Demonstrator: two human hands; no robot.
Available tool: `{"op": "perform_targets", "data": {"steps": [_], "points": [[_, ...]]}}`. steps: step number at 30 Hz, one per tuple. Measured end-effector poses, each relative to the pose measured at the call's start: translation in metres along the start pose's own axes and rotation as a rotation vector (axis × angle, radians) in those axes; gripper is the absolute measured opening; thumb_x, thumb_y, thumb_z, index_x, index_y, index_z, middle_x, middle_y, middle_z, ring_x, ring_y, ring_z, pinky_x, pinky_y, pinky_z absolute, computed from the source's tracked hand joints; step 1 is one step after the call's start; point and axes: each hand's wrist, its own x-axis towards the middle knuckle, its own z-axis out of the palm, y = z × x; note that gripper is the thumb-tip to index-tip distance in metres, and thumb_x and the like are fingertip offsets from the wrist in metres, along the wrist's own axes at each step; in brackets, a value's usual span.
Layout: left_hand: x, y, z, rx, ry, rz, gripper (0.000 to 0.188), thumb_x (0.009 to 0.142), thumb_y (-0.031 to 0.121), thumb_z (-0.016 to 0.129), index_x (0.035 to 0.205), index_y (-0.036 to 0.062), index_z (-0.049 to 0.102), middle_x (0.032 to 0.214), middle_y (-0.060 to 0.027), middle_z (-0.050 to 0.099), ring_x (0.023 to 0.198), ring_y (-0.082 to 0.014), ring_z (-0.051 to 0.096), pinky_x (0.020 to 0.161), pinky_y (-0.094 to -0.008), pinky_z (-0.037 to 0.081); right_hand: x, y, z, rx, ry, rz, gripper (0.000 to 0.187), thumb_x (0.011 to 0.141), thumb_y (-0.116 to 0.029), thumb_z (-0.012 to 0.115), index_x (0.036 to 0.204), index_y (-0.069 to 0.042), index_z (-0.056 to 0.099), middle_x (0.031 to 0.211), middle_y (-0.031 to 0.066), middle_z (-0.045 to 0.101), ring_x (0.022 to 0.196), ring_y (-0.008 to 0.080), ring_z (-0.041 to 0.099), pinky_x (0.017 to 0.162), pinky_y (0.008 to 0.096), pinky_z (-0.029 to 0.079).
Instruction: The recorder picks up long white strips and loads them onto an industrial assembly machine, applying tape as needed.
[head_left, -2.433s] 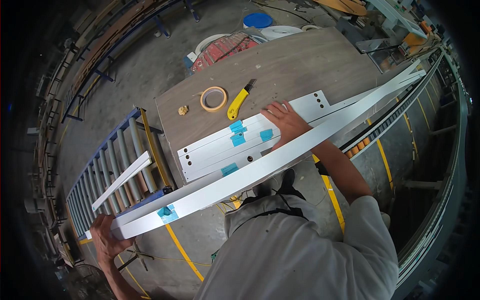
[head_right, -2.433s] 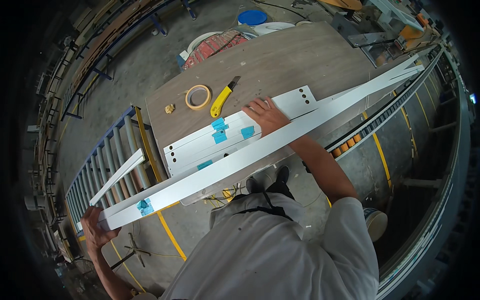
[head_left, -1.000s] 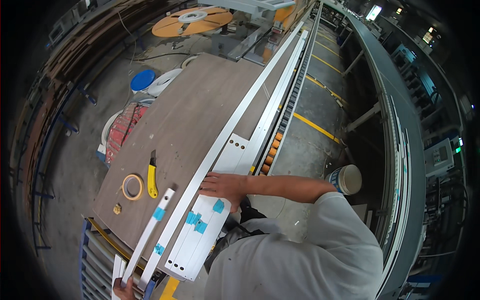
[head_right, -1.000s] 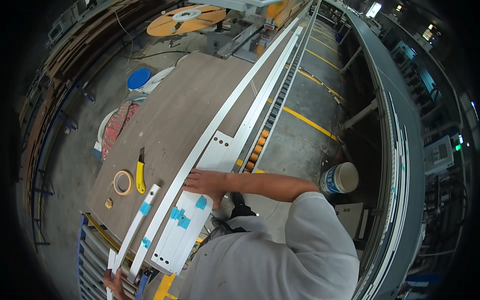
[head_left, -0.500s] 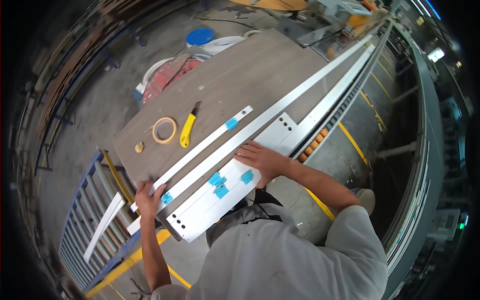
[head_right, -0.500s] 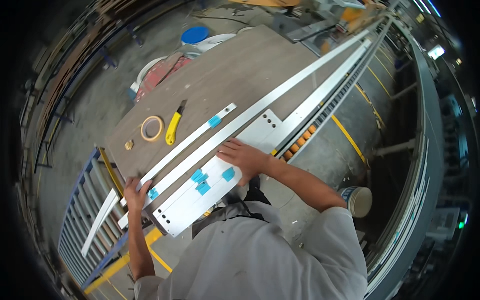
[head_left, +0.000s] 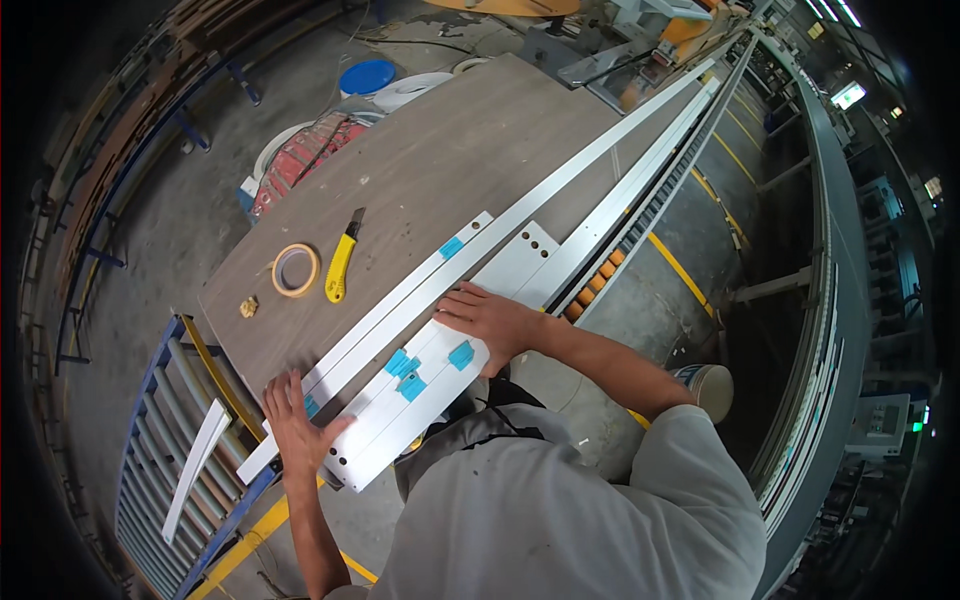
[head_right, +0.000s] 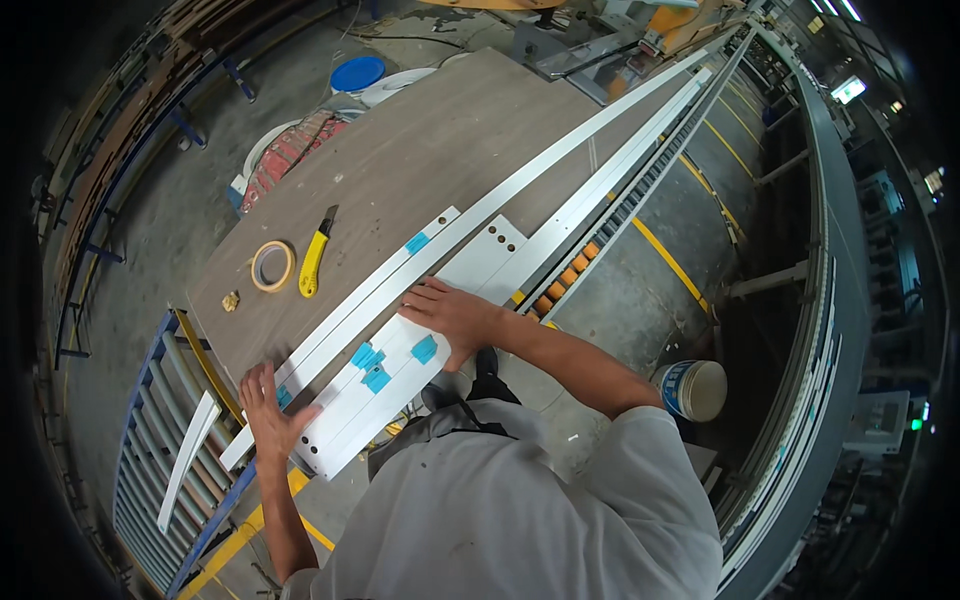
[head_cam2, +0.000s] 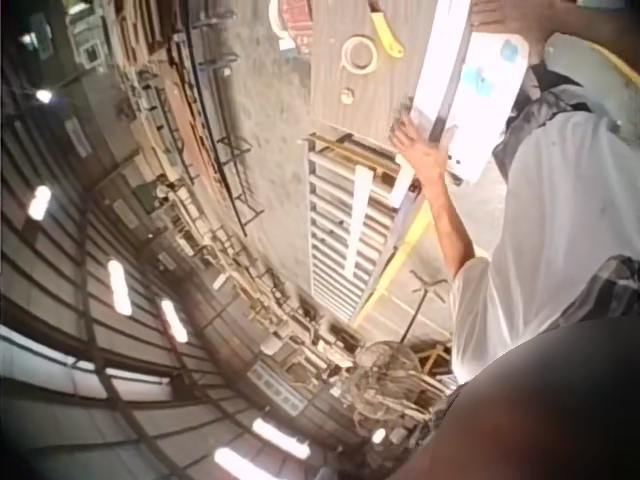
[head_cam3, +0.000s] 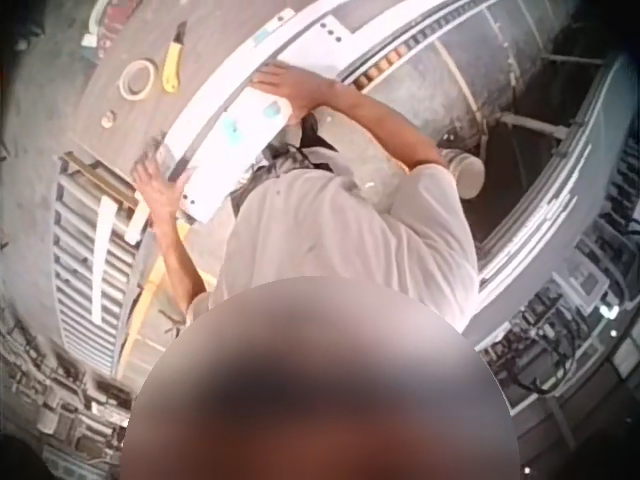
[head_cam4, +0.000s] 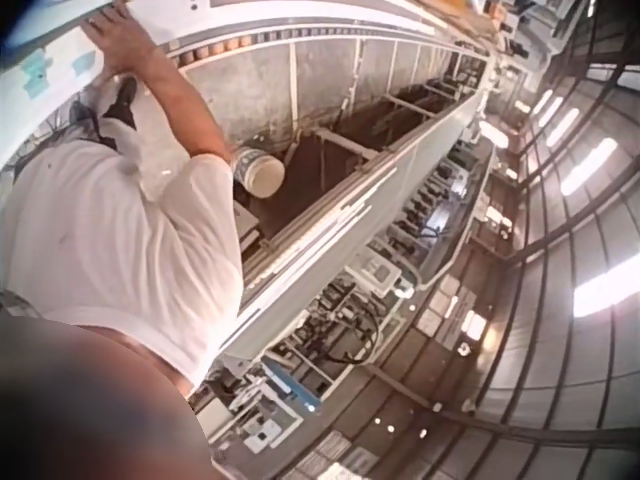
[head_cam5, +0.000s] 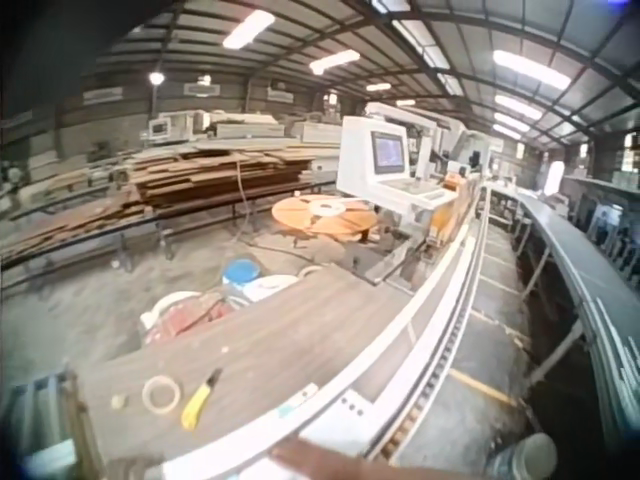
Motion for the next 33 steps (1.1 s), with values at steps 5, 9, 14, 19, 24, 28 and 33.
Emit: {"op": "perform_targets", "data": {"steps": [5, 9, 14, 19, 24, 28, 33], "points": [[-0.034, 0.077, 0.015, -0.007, -0.302, 0.066, 0.129, 0.047, 0.051, 0.09, 0.145, -0.0037, 0.026, 0.141, -0.0283, 0.036, 0.133, -0.0463, 0.032, 0.114, -0.0563, 0.022, -0.002, 0.003, 0.005, 0.029, 0.021, -0.022, 0.103, 0.052, -0.043, 0.079, 0.136, 0.004, 0.042, 0.14, 0.0216, 0.042, 0.135, 0.0356, 0.037, 0.116, 0.0491, 0.022], [-0.045, 0.078, 0.047, 0.057, -0.18, -0.037, 0.123, 0.05, 0.035, 0.091, 0.146, -0.002, 0.024, 0.138, -0.0307, 0.034, 0.131, -0.049, 0.032, 0.112, -0.0574, 0.024, -0.005, 0.004, 0.002, 0.037, 0.062, -0.021, 0.101, 0.054, -0.043, 0.078, 0.136, 0.003, 0.044, 0.141, 0.0205, 0.042, 0.136, 0.0348, 0.036, 0.116, 0.0486, 0.022], [-0.044, 0.077, 0.043, -0.02, -0.236, -0.033, 0.12, 0.053, 0.028, 0.087, 0.146, -0.0035, 0.019, 0.138, -0.0328, 0.03, 0.126, -0.0501, 0.031, 0.108, -0.0596, 0.024, -0.05, 0.01, -0.037, -0.039, 0.357, 0.356, 0.1, 0.057, -0.049, 0.085, 0.135, 0.0, 0.047, 0.144, 0.018, 0.041, 0.136, 0.0359, 0.035, 0.114, 0.0482, 0.025], [-0.049, 0.083, 0.033, 0.122, -0.189, 0.072, 0.106, 0.064, 0.026, 0.083, 0.146, -0.0058, 0.022, 0.137, -0.0307, 0.035, 0.123, -0.0469, 0.038, 0.102, -0.0548, 0.035, -0.105, 0.106, -0.034, 0.101, 1.029, 1.476, 0.104, 0.063, -0.059, 0.083, 0.131, 0.01, 0.044, 0.131, 0.0262, 0.049, 0.121, 0.0388, 0.05, 0.099, 0.0431, 0.044], [-0.043, 0.059, 0.05, 0.006, -0.176, 0.06, 0.121, 0.058, 0.054, 0.084, 0.147, -0.0045, 0.025, 0.14, -0.0364, 0.034, 0.129, -0.0555, 0.031, 0.108, -0.0624, 0.025, -0.115, 0.141, -0.059, 0.334, 0.854, 1.781, 0.092, 0.063, -0.057, 0.081, 0.118, 0.01, 0.051, 0.115, 0.0253, 0.06, 0.106, 0.0394, 0.061, 0.091, 0.0429, 0.05], [-0.036, 0.046, 0.05, 0.031, -0.253, 0.0, 0.124, 0.056, 0.054, 0.085, 0.149, -0.0024, 0.024, 0.143, -0.0372, 0.03, 0.132, -0.0549, 0.028, 0.11, -0.0605, 0.025, -0.116, 0.169, -0.062, 0.424, 0.798, 1.824, 0.076, 0.064, -0.046, 0.08, 0.111, 0.009, 0.059, 0.11, 0.0247, 0.064, 0.104, 0.0367, 0.064, 0.089, 0.0415, 0.052], [-0.054, 0.041, 0.06, 0.114, -0.204, 0.01, 0.118, 0.062, 0.06, 0.079, 0.151, 0.0046, 0.025, 0.147, -0.0354, 0.025, 0.136, -0.0548, 0.022, 0.112, -0.061, 0.022, -0.114, 0.181, -0.061, 0.371, 0.832, 1.822, 0.065, 0.065, -0.045, 0.076, 0.099, 0.01, 0.068, 0.1, 0.0243, 0.069, 0.094, 0.0342, 0.069, 0.079, 0.0416, 0.055]]}}
